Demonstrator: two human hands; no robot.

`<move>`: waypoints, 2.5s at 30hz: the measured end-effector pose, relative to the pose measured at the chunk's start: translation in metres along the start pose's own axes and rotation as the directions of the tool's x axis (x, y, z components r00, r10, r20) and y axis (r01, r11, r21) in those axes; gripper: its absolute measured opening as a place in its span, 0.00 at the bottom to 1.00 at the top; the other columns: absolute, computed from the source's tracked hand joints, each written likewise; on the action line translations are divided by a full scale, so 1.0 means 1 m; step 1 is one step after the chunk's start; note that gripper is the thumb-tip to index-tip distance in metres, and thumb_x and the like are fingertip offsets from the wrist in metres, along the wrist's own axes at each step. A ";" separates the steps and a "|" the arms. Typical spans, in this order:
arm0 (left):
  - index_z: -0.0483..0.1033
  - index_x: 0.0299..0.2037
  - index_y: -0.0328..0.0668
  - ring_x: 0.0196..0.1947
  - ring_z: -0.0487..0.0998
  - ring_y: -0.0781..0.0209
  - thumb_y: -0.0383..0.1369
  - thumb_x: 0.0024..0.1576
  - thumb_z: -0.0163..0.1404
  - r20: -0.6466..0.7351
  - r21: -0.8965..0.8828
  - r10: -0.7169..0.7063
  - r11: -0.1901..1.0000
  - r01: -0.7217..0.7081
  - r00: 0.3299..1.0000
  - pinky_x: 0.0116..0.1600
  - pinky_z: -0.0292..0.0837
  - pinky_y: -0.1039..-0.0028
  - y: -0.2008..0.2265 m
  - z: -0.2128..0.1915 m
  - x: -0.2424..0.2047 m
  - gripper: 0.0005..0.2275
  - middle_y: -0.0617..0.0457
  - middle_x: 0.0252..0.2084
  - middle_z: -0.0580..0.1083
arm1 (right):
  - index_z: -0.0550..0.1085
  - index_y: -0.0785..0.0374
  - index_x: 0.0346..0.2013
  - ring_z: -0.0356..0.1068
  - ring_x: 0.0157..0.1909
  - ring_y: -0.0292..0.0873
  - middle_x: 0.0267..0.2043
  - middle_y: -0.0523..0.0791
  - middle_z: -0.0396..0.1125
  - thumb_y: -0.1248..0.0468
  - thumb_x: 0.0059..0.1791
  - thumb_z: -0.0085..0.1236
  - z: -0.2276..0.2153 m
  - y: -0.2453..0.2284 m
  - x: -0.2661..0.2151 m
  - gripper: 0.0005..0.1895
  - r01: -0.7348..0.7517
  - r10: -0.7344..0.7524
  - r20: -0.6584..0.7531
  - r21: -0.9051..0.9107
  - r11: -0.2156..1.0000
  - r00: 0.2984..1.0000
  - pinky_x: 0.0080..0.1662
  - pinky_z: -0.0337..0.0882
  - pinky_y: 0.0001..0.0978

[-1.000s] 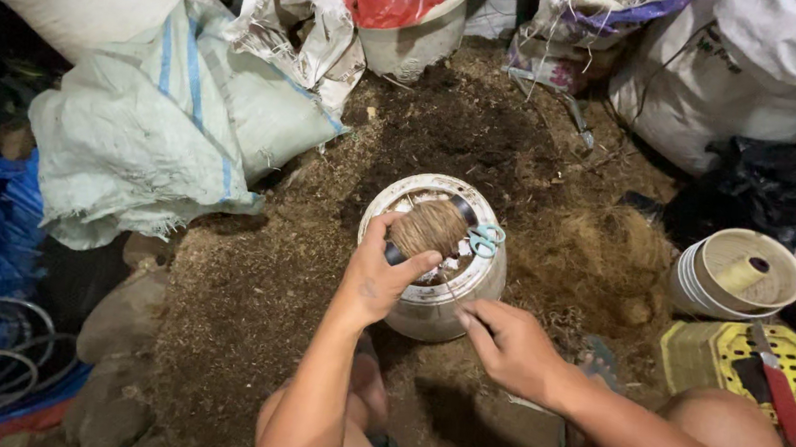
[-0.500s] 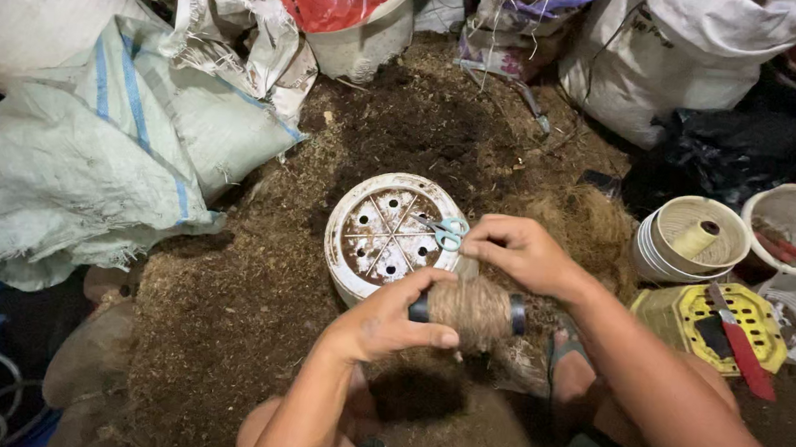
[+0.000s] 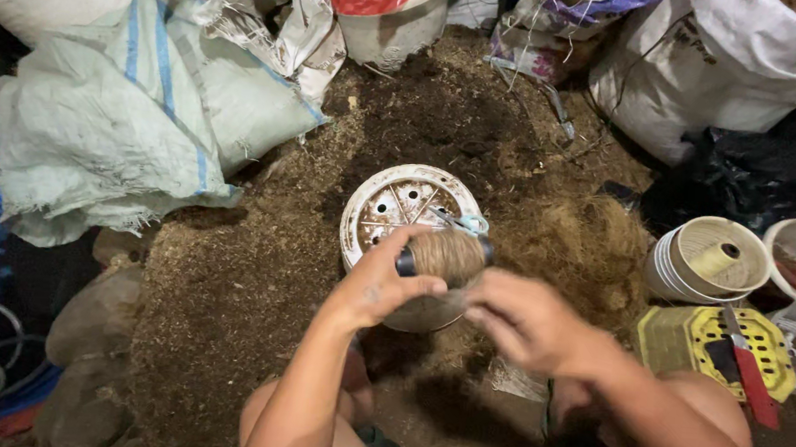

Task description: The person winds natural fiber onto a cylindrical spool using a perforated bucket as a guide. They repeatedly tie knots, trim excess fiber with scissors, and continue winding the fiber into a neat bundle.

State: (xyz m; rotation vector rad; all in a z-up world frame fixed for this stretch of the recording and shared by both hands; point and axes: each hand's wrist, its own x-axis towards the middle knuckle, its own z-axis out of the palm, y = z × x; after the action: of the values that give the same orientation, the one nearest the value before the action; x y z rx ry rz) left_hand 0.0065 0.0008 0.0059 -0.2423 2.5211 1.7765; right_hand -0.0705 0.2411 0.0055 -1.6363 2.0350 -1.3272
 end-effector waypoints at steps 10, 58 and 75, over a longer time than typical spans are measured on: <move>0.68 0.65 0.38 0.61 0.74 0.56 0.43 0.46 0.68 0.374 0.001 0.102 0.994 -0.110 0.922 0.66 0.66 0.65 0.012 0.009 -0.011 0.37 0.48 0.59 0.75 | 0.82 0.66 0.38 0.74 0.40 0.39 0.37 0.46 0.76 0.66 0.49 0.63 -0.017 0.070 0.019 0.06 -0.250 0.290 -0.058 0.364 0.897 0.955 0.43 0.74 0.32; 0.73 0.52 0.48 0.41 0.70 0.67 0.43 0.54 0.56 -0.612 -0.780 -0.164 -0.035 -0.625 0.774 0.37 0.65 0.78 -0.013 -0.098 -0.027 0.19 0.56 0.49 0.73 | 0.75 0.61 0.45 0.68 0.33 0.32 0.34 0.37 0.70 0.55 0.52 0.53 0.036 0.091 -0.022 0.13 -0.639 0.570 0.293 0.429 0.639 0.767 0.37 0.72 0.27; 0.68 0.61 0.46 0.40 0.75 0.64 0.48 0.56 0.58 -0.889 -0.458 -0.226 0.408 -0.790 0.399 0.34 0.68 0.76 -0.064 -0.184 -0.103 0.26 0.52 0.54 0.75 | 0.82 0.64 0.50 0.73 0.57 0.48 0.54 0.50 0.77 0.56 0.45 0.64 -0.043 0.240 -0.157 0.23 -0.905 0.863 0.270 0.150 0.399 0.426 0.58 0.70 0.44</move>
State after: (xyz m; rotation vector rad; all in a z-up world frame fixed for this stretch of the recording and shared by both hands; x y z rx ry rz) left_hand 0.1277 -0.1828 0.0219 -0.9541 1.4879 3.9442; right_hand -0.2027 0.3927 -0.2031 -0.2841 1.9740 -0.9193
